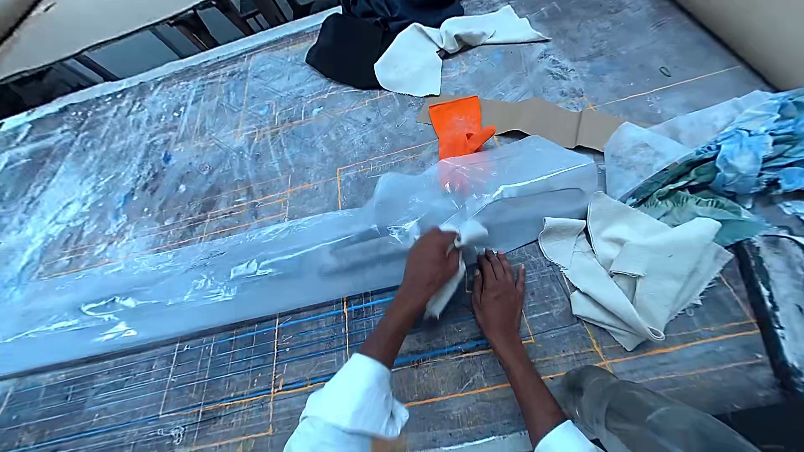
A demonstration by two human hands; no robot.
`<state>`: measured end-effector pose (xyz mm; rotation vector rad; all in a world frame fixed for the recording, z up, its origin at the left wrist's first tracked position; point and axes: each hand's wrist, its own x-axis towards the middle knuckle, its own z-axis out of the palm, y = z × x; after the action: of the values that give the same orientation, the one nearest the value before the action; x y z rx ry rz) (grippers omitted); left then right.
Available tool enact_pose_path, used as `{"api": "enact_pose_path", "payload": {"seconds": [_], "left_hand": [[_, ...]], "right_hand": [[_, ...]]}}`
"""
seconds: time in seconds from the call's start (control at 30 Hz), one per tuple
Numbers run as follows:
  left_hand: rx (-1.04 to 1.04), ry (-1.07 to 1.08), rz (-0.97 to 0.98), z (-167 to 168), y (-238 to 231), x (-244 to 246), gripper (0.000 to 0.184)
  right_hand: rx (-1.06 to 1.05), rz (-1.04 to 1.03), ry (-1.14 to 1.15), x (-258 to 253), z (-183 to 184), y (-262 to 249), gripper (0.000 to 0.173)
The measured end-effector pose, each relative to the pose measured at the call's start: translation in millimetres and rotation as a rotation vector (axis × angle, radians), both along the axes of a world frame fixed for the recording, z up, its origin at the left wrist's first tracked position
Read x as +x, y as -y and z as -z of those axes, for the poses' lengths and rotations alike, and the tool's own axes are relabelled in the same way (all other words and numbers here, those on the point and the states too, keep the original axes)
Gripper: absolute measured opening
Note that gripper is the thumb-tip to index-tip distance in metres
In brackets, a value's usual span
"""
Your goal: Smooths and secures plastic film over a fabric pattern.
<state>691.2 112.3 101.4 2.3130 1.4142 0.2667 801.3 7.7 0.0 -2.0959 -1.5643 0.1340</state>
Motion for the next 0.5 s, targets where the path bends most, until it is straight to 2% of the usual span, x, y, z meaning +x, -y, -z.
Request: {"api": "enact_pose_path", "payload": {"seconds": [0.07, 0.1, 0.17, 0.27, 0.3, 0.37, 0.5], "left_hand": [[0.153, 0.070, -0.078, 2, -19, 4, 0.028], [0.161, 0.057, -0.089, 2, -21, 7, 0.030], [0.011, -0.043, -0.019, -8, 6, 8, 0.036], [0.234, 0.034, 0.189, 32, 46, -22, 0.032], [0.268, 0.041, 0.204, 39, 51, -39, 0.033], [0.270, -0.023, 0.073, 42, 63, -86, 0.036], [0.260, -0.126, -0.497, 26, 68, -170, 0.032]], "right_hand": [[-0.007, 0.006, 0.004, -1, 0, 2, 0.044], [-0.005, 0.008, 0.002, -1, -1, 3, 0.045], [-0.001, 0.015, -0.009, -3, -4, 7, 0.044], [0.023, 0.024, -0.012, -2, -5, 5, 0.039], [0.020, 0.021, -0.011, -2, -4, 6, 0.039], [-0.020, 0.004, -0.010, -2, -3, 10, 0.041], [0.028, 0.007, -0.043, 0, -3, 3, 0.044]]}}
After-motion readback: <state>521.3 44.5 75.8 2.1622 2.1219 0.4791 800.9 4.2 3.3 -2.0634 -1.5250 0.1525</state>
